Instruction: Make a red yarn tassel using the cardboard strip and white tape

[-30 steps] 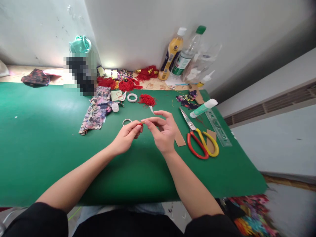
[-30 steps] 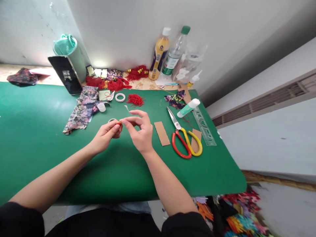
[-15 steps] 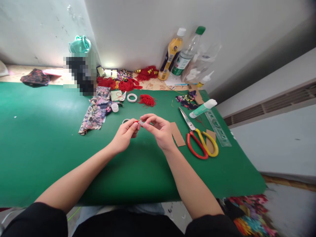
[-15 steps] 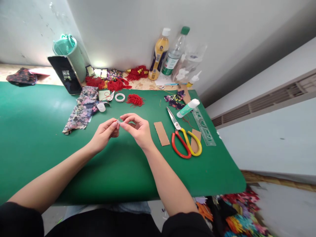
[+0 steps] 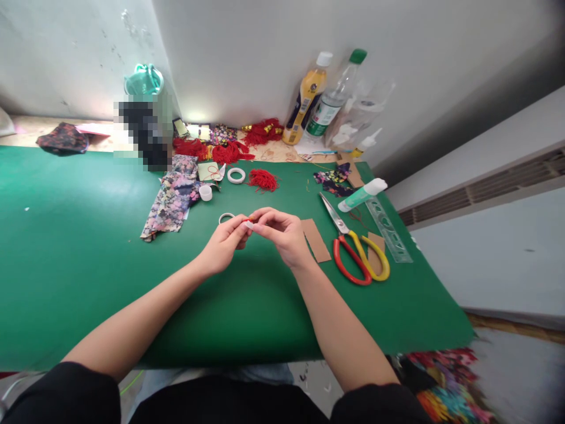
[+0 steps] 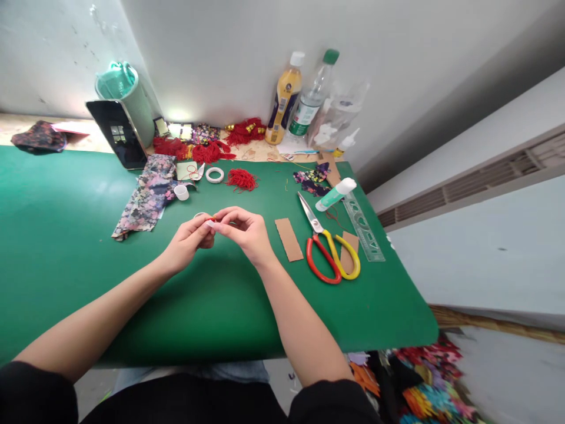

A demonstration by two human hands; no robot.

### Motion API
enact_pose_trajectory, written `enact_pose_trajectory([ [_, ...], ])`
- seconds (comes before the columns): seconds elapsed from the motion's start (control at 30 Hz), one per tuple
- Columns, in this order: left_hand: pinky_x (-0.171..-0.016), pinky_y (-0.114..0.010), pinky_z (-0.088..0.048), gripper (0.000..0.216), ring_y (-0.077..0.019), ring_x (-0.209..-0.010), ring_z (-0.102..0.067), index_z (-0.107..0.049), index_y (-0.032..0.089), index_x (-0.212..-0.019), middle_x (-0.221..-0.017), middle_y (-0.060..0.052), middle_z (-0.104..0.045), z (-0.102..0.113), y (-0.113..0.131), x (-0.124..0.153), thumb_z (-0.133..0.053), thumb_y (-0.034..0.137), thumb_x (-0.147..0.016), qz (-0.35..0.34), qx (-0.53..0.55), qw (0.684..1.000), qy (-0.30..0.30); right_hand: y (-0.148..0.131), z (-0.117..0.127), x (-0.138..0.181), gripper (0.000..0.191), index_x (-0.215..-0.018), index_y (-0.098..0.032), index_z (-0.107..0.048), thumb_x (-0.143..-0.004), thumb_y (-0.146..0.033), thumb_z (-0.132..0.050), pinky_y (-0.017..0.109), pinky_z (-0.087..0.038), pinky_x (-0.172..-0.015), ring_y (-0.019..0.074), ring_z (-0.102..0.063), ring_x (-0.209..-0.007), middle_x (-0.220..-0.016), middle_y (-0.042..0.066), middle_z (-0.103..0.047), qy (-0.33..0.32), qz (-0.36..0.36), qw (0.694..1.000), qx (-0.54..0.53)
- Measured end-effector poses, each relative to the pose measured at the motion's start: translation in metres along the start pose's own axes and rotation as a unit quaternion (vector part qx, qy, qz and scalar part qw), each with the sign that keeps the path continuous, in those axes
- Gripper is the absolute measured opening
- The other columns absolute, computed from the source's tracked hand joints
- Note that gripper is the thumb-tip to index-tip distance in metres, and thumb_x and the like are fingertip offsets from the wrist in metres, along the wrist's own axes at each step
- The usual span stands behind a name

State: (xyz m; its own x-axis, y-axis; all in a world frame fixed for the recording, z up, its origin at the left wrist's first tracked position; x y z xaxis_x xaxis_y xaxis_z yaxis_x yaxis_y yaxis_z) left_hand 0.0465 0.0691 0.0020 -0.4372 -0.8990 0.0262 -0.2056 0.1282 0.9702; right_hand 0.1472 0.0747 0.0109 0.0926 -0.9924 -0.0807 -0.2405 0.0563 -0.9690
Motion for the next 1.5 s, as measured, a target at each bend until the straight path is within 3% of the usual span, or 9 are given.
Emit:
enact_pose_trajectory([
  [0.83, -0.046, -0.021, -0.021, 0.047, -0.0060, -0.048, -0.025, -0.045, 0.018, -0.067, -0.054, 0.009, -0.026, -0.0033, -0.0036, 0.0003, -0.060, 0.061, -0.078, 0.012, -0.003, 1.000, -0.024, 0.0008, -0.0015, 0.0001, 0.021, -0.058, -0.019, -0.064, -0.065, -0.029, -0.081, 0.029, -0.051, -0.070, 0.0104, -0.059, -0.063, -0.070, -0.002, -0.066, 0.005, -0.012, 1.000, -0.007],
  [1.5, -0.047, -0.022, -0.021, 0.048, -0.0060, -0.049, -0.025, -0.047, 0.017, -0.071, -0.055, 0.008, -0.028, -0.0077, -0.0035, 0.0036, -0.059, 0.063, -0.078, 0.018, 0.018, 0.999, -0.025, -0.0043, -0.0035, 0.0012, 0.027, -0.061, -0.020, -0.060, -0.066, -0.036, -0.081, 0.030, -0.055, -0.067, 0.0099, -0.058, -0.061, -0.075, -0.001, -0.064, 0.013, 0.017, 1.000, 0.011],
])
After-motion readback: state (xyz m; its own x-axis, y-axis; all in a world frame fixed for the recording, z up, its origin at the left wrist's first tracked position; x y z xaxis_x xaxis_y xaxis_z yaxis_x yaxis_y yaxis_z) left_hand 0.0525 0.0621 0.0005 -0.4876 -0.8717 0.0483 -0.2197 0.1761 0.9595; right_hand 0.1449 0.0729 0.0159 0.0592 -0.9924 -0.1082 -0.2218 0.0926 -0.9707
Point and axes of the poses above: each hand's wrist, its own x-axis away from the middle knuckle, its own z-axis out of the back of the hand, y = z × x, the point moved 9 cm from there along -x, towards the middle knuckle
